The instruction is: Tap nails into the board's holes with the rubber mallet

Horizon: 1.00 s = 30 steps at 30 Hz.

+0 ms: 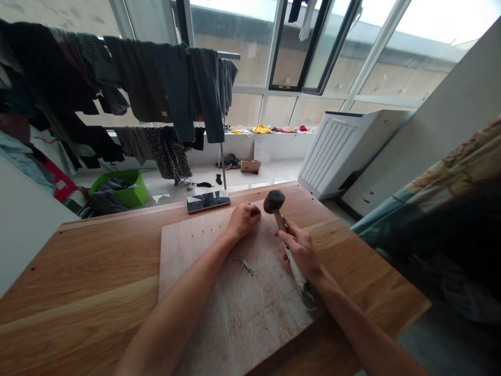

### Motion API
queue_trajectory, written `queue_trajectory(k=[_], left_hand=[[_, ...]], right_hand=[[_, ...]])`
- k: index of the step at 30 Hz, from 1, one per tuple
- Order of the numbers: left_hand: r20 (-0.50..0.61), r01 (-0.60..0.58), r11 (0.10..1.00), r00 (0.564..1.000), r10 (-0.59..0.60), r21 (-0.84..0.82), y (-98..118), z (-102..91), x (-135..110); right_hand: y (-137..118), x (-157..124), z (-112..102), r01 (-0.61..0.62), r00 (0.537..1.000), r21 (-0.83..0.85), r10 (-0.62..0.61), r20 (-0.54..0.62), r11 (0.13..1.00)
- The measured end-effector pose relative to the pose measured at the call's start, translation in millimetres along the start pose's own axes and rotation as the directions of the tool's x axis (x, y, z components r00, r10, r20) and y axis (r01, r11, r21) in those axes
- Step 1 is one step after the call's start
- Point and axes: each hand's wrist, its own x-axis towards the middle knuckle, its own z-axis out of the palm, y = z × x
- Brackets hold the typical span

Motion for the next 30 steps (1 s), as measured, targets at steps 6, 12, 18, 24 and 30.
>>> queue_trajectory(k=[6,12,18,24,30], left_hand=[[0.004,-0.018,1.000,1.000,0.018,-0.007,-2.8,1.2,0.5],[0.018,-0.014,1.000,1.000,0.014,-0.003,-1.7,0.0,-0.1],[0.065,0.001,0.999,0.998,-0.003,0.032,2.1,-0.7,1.4],[0.202,-0.057,0.996,0.978,0.042,0.069,24.7,-45.5,-12.6],[0.648,-0.231,0.869,0.751,-0.127,0.438,75.5,-88.1,-51.1]], right_hand=[[-4.7,-4.6,-0.7,0.059,0.996,-0.001,-0.059,0.073,0.998],[-3.2,-5.7,-0.5,0.049,0.997,-0.034,-0.047,0.065,0.998],[-5.0,-1.1,-1.0,-0.014,1.000,0.071,0.014,0.000,0.997],[0.7,6.4,-2.7,-0.090,0.996,0.018,0.090,-0.022,0.996],[3.5,5.9,-0.9,-0.103,0.995,-0.037,0.102,-0.015,0.994]])
